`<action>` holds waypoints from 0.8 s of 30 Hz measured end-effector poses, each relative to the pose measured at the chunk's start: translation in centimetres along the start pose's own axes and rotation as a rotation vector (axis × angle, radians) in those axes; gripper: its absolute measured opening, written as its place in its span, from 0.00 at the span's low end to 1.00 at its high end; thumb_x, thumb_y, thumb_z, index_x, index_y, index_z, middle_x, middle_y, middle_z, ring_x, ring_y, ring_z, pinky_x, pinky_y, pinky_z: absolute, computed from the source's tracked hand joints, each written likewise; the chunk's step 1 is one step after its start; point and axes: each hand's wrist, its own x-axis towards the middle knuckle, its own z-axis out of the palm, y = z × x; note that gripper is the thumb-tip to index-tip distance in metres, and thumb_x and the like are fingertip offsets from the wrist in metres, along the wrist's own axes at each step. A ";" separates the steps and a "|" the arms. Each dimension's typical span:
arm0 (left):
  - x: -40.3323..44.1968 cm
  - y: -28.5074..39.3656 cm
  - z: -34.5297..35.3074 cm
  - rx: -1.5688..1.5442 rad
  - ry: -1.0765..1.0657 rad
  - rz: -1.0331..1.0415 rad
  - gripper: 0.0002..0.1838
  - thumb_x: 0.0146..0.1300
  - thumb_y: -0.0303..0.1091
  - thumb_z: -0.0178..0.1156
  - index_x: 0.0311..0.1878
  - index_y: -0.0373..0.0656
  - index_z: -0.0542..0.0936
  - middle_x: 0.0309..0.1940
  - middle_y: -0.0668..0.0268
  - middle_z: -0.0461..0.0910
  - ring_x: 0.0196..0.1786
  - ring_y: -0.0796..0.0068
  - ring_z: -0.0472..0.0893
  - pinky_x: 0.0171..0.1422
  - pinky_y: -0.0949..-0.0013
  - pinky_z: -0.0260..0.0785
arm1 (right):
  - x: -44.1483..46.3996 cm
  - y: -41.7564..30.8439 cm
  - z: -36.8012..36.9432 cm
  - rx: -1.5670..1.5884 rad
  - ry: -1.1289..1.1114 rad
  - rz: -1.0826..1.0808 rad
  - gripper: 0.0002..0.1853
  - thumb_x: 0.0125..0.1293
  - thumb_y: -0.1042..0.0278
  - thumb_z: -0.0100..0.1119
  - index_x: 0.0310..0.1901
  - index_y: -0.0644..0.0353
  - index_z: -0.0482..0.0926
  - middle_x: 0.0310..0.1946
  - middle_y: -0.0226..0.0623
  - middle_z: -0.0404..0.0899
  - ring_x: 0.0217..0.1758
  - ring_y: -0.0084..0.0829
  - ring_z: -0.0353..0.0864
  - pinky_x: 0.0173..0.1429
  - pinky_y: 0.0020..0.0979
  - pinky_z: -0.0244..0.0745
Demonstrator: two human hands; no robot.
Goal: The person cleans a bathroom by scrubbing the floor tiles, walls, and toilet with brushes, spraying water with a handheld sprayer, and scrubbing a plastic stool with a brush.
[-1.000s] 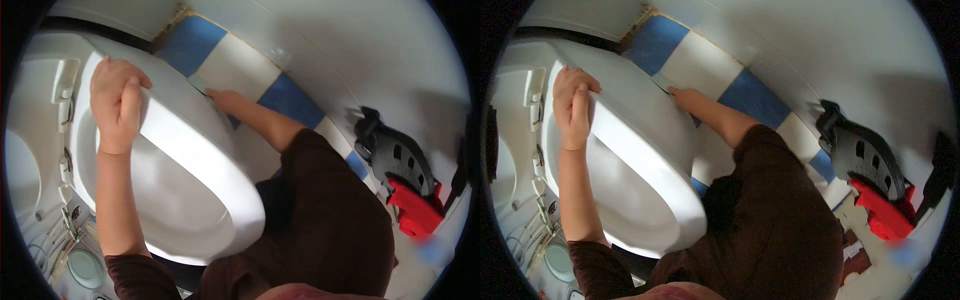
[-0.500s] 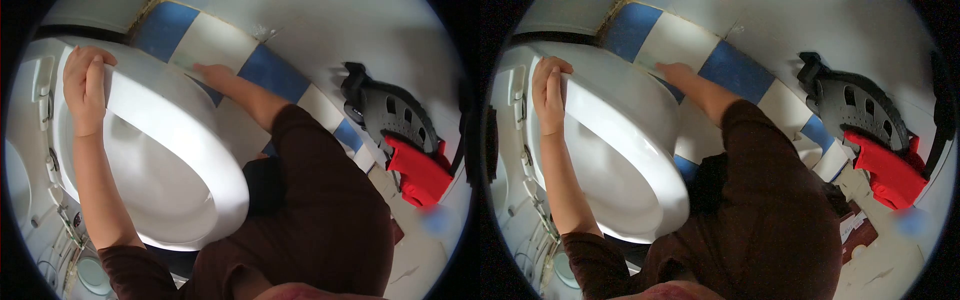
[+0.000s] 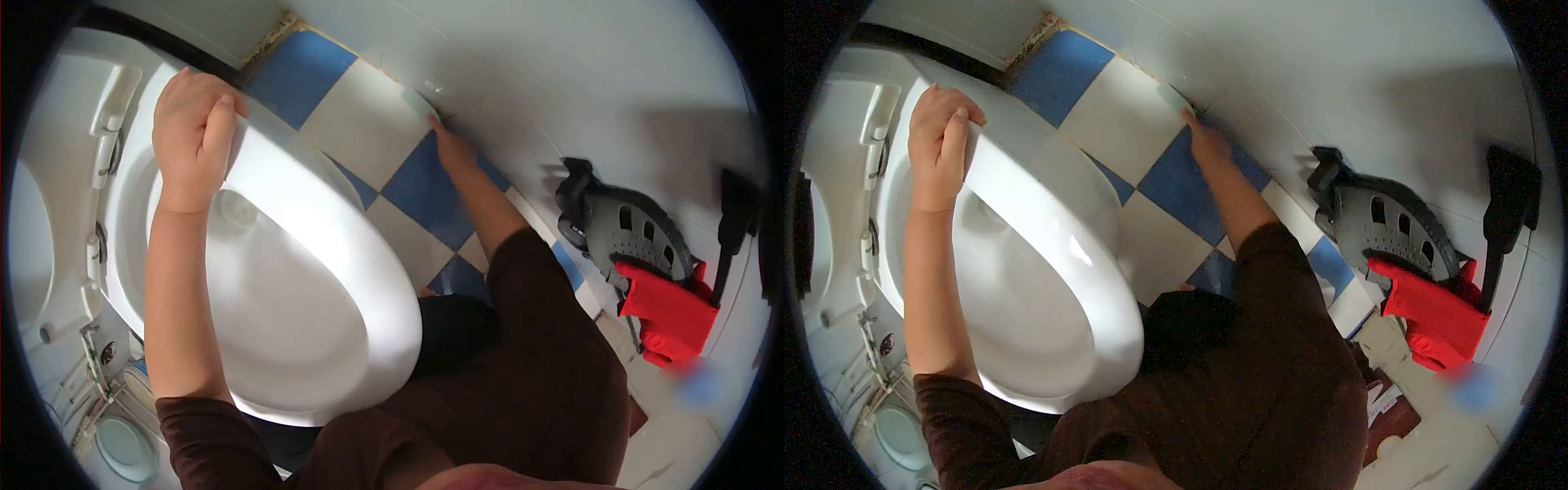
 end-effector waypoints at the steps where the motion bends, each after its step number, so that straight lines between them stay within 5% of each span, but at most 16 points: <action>1: 0.0 0.0 0.0 -0.006 0.004 -0.001 0.12 0.59 0.29 0.44 0.23 0.37 0.72 0.24 0.61 0.74 0.34 0.62 0.73 0.67 0.53 0.56 | 2.0 -0.3 -0.4 -0.037 0.019 0.003 0.25 0.74 0.51 0.35 0.72 0.33 0.52 0.48 0.54 0.77 0.49 0.50 0.80 0.53 0.47 0.72; 5: 0.0 -0.2 0.1 -0.016 0.045 0.003 0.12 0.58 0.30 0.45 0.23 0.38 0.75 0.25 0.61 0.74 0.34 0.62 0.74 0.67 0.52 0.57 | -2.0 -0.3 0.7 -0.156 0.176 0.023 0.25 0.73 0.52 0.41 0.67 0.48 0.60 0.43 0.54 0.79 0.46 0.52 0.80 0.50 0.47 0.73; 9: -0.1 -0.1 0.2 -0.014 0.069 -0.006 0.12 0.58 0.30 0.46 0.22 0.39 0.75 0.24 0.61 0.75 0.35 0.61 0.74 0.66 0.52 0.59 | -8.2 -4.1 -8.6 -0.048 0.388 0.093 0.18 0.71 0.54 0.45 0.54 0.56 0.73 0.40 0.56 0.79 0.43 0.57 0.79 0.50 0.48 0.73; 12: -0.2 0.1 0.3 -0.015 0.096 -0.006 0.12 0.57 0.30 0.47 0.21 0.39 0.75 0.23 0.62 0.75 0.34 0.60 0.74 0.65 0.53 0.60 | -7.6 -5.4 -10.0 -0.052 0.521 -0.067 0.18 0.72 0.53 0.43 0.47 0.60 0.74 0.39 0.56 0.79 0.40 0.56 0.80 0.46 0.50 0.73; 15: -0.2 0.2 0.1 -0.014 0.113 -0.011 0.11 0.56 0.30 0.47 0.20 0.39 0.74 0.24 0.62 0.76 0.34 0.60 0.74 0.65 0.53 0.61 | -2.9 2.5 -2.0 -0.277 0.388 -0.129 0.20 0.73 0.53 0.40 0.46 0.64 0.73 0.35 0.55 0.79 0.38 0.55 0.80 0.43 0.50 0.73; 18: 0.0 -0.2 0.3 0.010 0.129 0.008 0.12 0.53 0.32 0.48 0.17 0.43 0.75 0.21 0.66 0.77 0.32 0.62 0.75 0.62 0.55 0.63 | -3.0 0.3 -2.9 -0.214 0.360 -0.004 0.21 0.73 0.53 0.39 0.44 0.66 0.74 0.35 0.56 0.79 0.40 0.54 0.79 0.46 0.49 0.73; 21: 0.1 0.1 0.3 -0.006 0.150 -0.022 0.11 0.52 0.32 0.48 0.17 0.42 0.74 0.21 0.66 0.77 0.31 0.63 0.75 0.62 0.55 0.63 | -4.9 -9.1 -9.0 0.016 0.397 -0.071 0.22 0.74 0.54 0.37 0.45 0.65 0.74 0.42 0.58 0.77 0.48 0.54 0.77 0.54 0.49 0.70; 24: -0.2 0.0 0.4 -0.012 0.163 -0.023 0.12 0.52 0.32 0.48 0.17 0.43 0.75 0.20 0.68 0.76 0.32 0.64 0.75 0.62 0.56 0.63 | -1.4 -9.5 -6.6 -0.006 0.441 -0.162 0.22 0.74 0.53 0.37 0.45 0.65 0.74 0.43 0.57 0.77 0.48 0.55 0.76 0.54 0.49 0.70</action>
